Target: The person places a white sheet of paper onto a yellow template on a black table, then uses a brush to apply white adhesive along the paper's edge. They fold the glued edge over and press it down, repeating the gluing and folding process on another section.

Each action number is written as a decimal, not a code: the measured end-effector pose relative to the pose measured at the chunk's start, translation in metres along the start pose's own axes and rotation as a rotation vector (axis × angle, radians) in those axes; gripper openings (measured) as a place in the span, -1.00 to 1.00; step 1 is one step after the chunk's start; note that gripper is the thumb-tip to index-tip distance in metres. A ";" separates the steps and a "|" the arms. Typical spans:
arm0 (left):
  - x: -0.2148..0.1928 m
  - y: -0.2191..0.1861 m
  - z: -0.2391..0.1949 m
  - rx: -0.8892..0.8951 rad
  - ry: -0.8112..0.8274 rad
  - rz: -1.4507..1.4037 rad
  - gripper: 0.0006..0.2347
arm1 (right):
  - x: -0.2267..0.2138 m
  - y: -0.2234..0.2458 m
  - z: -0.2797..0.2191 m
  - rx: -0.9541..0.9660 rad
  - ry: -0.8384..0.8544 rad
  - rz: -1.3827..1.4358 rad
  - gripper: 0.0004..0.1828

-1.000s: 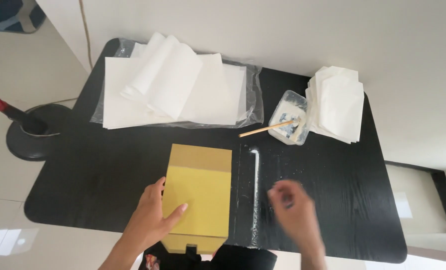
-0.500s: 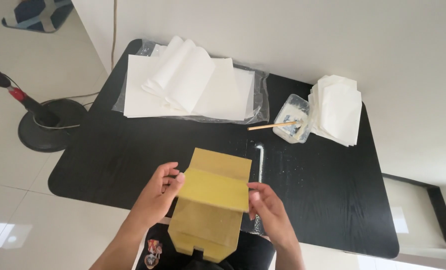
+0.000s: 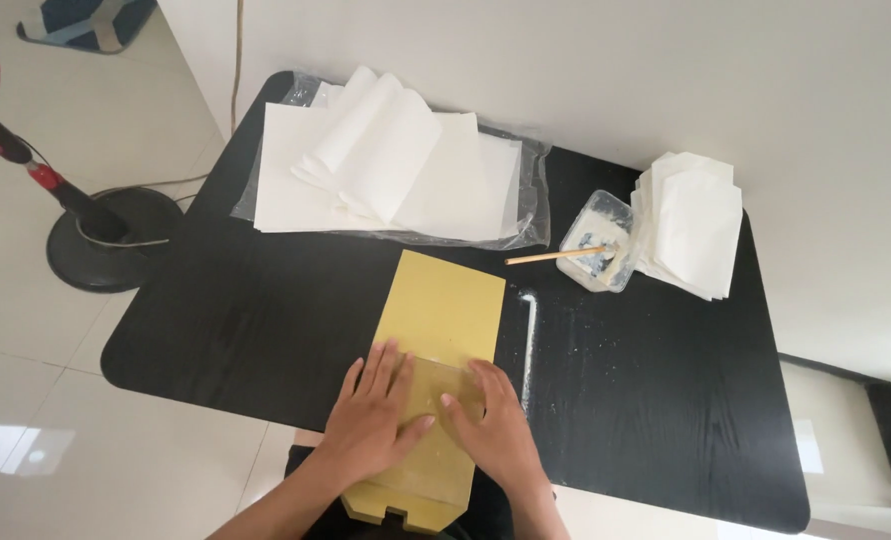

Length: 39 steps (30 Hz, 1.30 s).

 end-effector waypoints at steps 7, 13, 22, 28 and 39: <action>0.013 0.006 0.027 0.072 -0.513 0.557 -0.18 | 0.000 0.011 0.001 -0.044 0.138 -0.154 -0.15; 0.013 0.022 0.095 -0.183 0.305 0.059 -0.19 | 0.023 -0.002 0.015 -0.258 0.075 -0.158 -0.15; 0.003 0.022 0.131 -0.173 0.233 0.101 -0.22 | 0.010 0.013 0.029 -0.267 0.004 -0.309 -0.15; 0.006 0.023 0.141 -0.173 0.256 0.095 -0.22 | 0.010 0.012 0.040 -0.234 0.026 -0.355 -0.13; 0.017 0.038 0.167 0.017 -0.138 0.122 -0.22 | 0.023 -0.010 0.050 -0.315 -0.077 -0.158 -0.15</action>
Point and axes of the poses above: each hand's wrist, its own z-axis towards the middle knuckle, its own x-axis out of the palm, y = z × x, the point moved 7 cm from there along z, towards the middle knuckle, and after that the axes turned 14 degrees about -y, right-handed, at the moved point
